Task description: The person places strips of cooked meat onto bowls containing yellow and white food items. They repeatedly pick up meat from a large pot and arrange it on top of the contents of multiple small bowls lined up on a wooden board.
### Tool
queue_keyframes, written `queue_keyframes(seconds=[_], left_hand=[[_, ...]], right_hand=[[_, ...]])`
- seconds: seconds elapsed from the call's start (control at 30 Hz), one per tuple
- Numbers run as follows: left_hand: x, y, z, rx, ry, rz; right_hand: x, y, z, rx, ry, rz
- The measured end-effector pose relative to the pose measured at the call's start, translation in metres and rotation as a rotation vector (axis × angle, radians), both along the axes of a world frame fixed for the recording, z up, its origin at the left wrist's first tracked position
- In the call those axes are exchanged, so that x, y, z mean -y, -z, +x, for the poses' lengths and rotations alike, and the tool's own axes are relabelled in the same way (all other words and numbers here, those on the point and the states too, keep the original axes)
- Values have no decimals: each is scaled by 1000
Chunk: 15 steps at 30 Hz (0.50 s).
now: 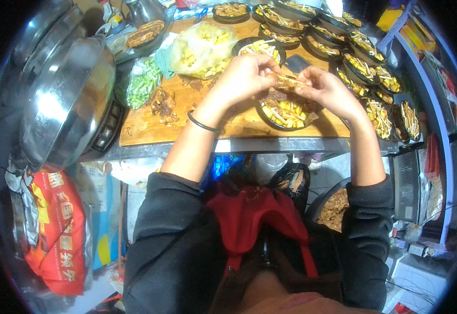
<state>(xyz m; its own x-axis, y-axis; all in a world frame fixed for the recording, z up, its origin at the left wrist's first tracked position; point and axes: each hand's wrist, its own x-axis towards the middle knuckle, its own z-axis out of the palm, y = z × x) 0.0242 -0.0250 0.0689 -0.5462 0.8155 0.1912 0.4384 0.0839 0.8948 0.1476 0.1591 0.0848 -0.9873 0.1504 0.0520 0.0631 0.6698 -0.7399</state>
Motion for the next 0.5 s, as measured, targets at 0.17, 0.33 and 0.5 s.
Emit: queue_keyframes(seconds=[0.17, 0.33, 0.5], left_hand=[[3, 9, -4, 58, -37, 23], [2, 29, -5, 256, -29, 66], [11, 46, -4, 329, -78, 313]], right_hand=[[-21, 8, 11, 139, -27, -403], [-29, 25, 23, 98, 24, -495], [-16, 49, 30, -178, 122, -649]])
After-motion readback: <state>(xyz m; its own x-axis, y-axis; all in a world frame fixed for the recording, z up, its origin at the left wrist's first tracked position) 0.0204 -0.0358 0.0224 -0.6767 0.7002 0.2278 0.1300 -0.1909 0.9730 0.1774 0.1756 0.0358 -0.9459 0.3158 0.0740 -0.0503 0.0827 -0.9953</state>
